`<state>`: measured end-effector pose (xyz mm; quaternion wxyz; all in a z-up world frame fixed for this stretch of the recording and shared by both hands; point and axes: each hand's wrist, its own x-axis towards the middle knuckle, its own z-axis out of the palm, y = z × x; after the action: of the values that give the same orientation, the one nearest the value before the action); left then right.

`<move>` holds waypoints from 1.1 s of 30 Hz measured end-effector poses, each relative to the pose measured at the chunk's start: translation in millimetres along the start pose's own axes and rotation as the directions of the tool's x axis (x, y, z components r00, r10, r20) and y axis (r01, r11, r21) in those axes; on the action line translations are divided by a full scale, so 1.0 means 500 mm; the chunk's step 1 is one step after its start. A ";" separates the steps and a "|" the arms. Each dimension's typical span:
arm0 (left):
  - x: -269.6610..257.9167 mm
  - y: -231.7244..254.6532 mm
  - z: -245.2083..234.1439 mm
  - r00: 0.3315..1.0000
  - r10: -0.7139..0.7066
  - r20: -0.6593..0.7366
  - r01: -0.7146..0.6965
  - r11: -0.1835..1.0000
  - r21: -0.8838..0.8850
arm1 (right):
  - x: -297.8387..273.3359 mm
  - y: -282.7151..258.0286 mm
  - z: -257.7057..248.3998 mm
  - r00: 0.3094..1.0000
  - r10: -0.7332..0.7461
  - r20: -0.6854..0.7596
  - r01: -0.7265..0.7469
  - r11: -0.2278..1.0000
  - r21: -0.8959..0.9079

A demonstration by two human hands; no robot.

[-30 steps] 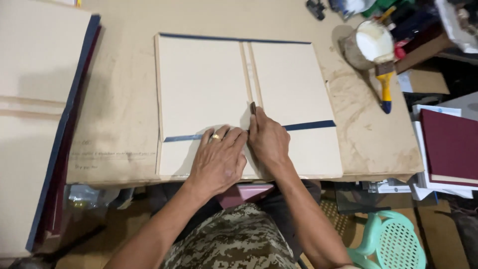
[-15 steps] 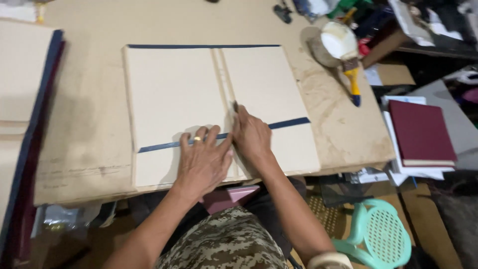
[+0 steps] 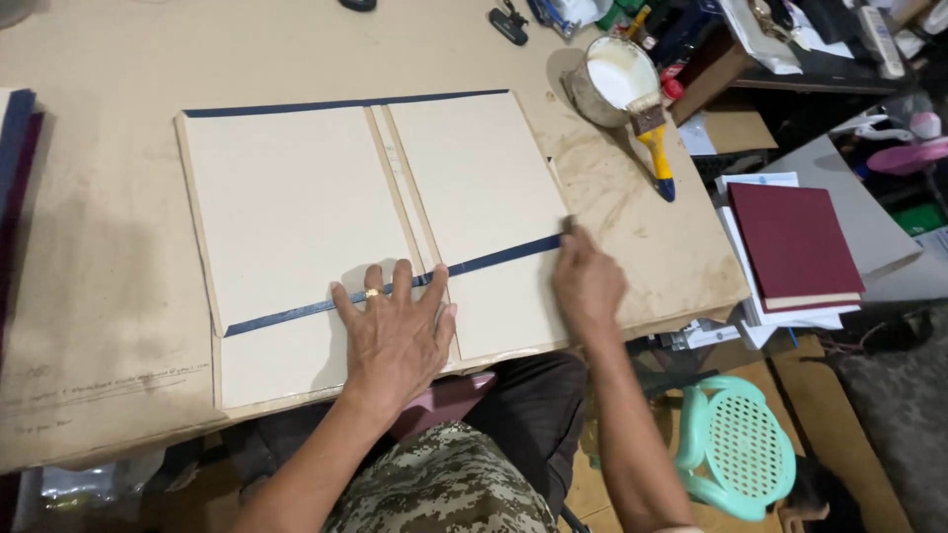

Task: The person uses a small tool to press down the spine of a book, smoothing the glued area. They then lift the book to inspect the binding and place it back on the table.

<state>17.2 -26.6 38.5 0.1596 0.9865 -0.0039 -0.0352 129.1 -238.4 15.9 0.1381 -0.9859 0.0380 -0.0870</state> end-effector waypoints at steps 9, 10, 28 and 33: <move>-0.014 0.004 -0.012 0.999 -0.025 0.026 0.025 1.000 0.016 | 0.033 0.022 0.034 0.975 -0.194 0.104 0.200 0.979 -0.044; -0.016 0.006 -0.013 0.999 -0.022 0.030 0.021 1.000 0.019 | 0.053 0.046 0.031 0.990 -0.131 0.045 0.135 0.986 -0.098; -0.212 -0.228 0.077 0.801 -0.103 -0.590 0.232 0.961 0.148 | -0.159 -0.148 0.045 0.920 -0.346 0.187 0.338 0.938 0.073; -0.222 -0.224 0.078 0.826 -0.219 -0.520 0.245 0.969 -0.019 | -0.278 -0.319 0.062 0.738 -0.660 0.141 0.632 0.749 0.196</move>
<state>-96.5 69.4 -26.1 0.1252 0.9561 0.1580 0.2127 6.2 -63.7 8.6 0.1689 -0.9293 -0.3270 -0.0316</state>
